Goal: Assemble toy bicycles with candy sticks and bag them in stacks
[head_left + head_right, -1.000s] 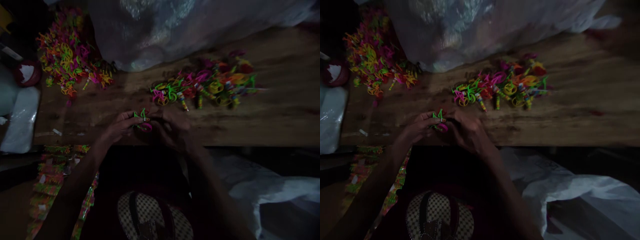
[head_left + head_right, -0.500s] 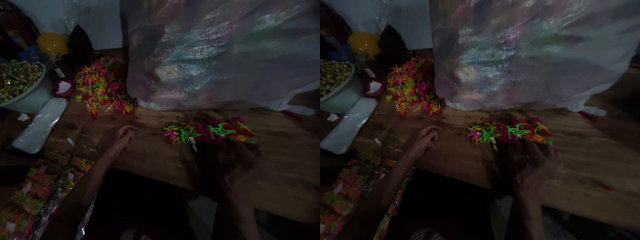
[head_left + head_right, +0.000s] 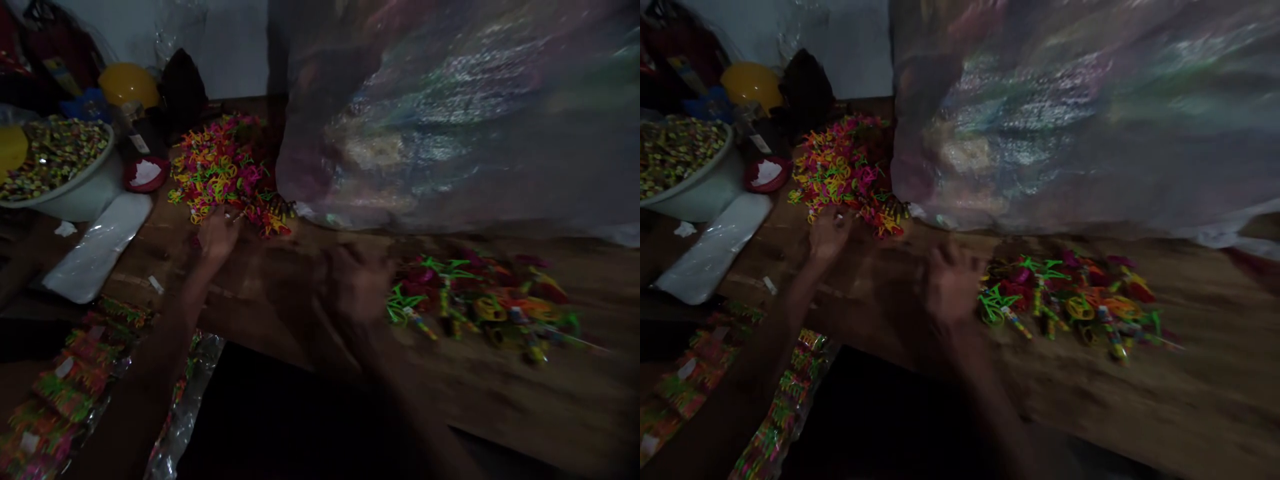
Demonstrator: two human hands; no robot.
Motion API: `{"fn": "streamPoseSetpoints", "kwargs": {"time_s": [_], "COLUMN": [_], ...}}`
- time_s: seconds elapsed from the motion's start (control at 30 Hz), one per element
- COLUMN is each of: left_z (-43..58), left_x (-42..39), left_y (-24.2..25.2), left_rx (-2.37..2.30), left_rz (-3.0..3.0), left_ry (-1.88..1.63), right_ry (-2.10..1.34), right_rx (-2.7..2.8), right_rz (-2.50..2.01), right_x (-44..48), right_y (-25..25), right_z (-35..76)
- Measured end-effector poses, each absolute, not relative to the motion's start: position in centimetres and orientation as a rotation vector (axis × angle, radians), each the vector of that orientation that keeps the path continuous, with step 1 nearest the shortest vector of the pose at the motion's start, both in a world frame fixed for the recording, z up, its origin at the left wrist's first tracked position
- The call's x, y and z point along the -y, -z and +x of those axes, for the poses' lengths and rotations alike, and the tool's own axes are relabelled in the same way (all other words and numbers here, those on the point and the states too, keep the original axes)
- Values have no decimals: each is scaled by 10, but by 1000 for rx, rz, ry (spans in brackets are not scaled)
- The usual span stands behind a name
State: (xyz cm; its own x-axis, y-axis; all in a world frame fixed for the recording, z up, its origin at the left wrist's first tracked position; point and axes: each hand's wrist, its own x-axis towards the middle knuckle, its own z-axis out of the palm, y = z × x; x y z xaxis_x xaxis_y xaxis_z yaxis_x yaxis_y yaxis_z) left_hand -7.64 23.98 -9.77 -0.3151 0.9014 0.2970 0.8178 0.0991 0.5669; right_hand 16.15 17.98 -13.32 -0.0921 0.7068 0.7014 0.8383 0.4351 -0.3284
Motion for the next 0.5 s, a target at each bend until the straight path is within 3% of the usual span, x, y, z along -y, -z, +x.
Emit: {"fn": "streamPoseSetpoints", "kwargs": {"time_s": [0.1,0.23,0.33,0.5], "left_z": [-69,-78,-93,-97], "left_x": [-251,-247,-235,-212], "left_y": [95,102,112,115], "left_rx": [-2323,-2327,-2192,-1581], "left_rz": [1797,1769,1668,1146], "left_ry": [-687,-635,-817,-1244], "right_ry": [-48,-161,-123,-231], "right_rx": [1942,1996,2112,2288], "right_rz": [-1419,-1620,-1686,-1601], "right_x": [-219,-237,-228,-209], "right_y": [127,126,130,135], "right_z": [96,49,50,76]}}
